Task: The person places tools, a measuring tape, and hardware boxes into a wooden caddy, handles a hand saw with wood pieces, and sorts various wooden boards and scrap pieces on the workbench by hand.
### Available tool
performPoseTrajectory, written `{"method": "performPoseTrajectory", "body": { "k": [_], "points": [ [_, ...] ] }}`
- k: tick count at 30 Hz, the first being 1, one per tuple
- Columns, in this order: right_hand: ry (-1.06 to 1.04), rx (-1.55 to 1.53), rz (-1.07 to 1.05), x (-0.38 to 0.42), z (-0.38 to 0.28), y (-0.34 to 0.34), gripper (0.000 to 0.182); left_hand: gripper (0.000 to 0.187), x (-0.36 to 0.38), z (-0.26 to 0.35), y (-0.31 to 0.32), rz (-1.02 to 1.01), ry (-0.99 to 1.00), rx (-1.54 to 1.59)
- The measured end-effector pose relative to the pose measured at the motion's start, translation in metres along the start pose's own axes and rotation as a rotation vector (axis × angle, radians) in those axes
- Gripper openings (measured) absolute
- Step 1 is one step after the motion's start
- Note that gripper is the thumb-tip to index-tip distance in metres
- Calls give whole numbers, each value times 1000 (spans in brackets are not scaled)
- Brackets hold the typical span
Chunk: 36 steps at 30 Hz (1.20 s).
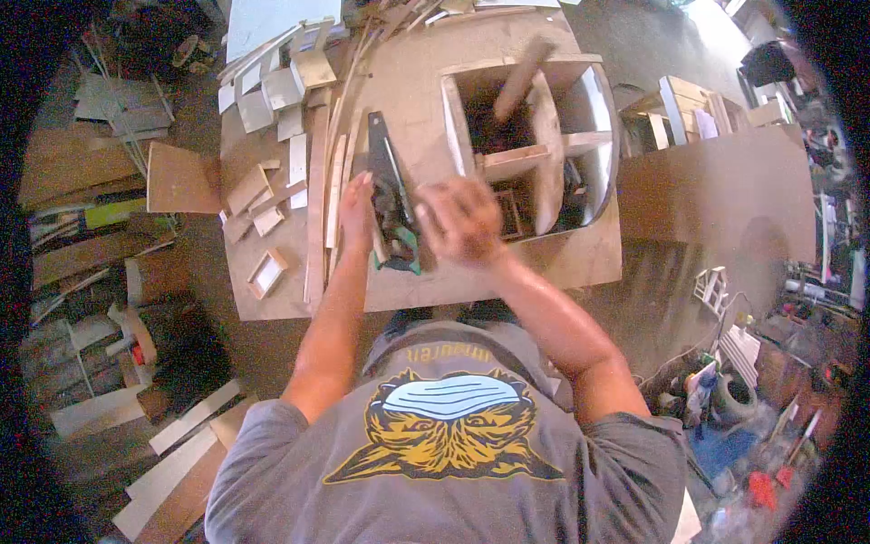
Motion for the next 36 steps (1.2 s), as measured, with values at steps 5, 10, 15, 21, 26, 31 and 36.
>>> {"method": "performPoseTrajectory", "body": {
  "k": [5,10,15,21,26,31,36],
  "points": [
    [765,-201,-474,111,53,188,41,51,-22,-124,-50,34,-82,-344],
    [1094,-76,-433,119,75,233,52,58,-36,-182,-31,-92,-83,-396],
    [1193,90,-534,130,78,253,53,56,-38,-167,-28,0,18,-523],
    [1217,13,-545,134,88,259,52,47,-41,-158,-30,-43,40,-538],
    [1193,-61,-451,169,118,263,48,44,-46,-169,-27,-46,100,-558],
    [1058,14,-494,134,81,218,41,60,-41,-166,-25,-195,-106,-552],
    [1013,220,-570,144,79,220,53,63,-43,-174,-20,-192,-198,-579]
  ]
}}
Point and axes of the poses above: each hand's wrist, its own x-axis away from the middle knuckle, its own y-axis out of the palm, z = x × y, the point moved 7 cm from there along -x, towards the middle knuckle, and after that the axes turned 8 degrees about -x, right-handed, at the moved point
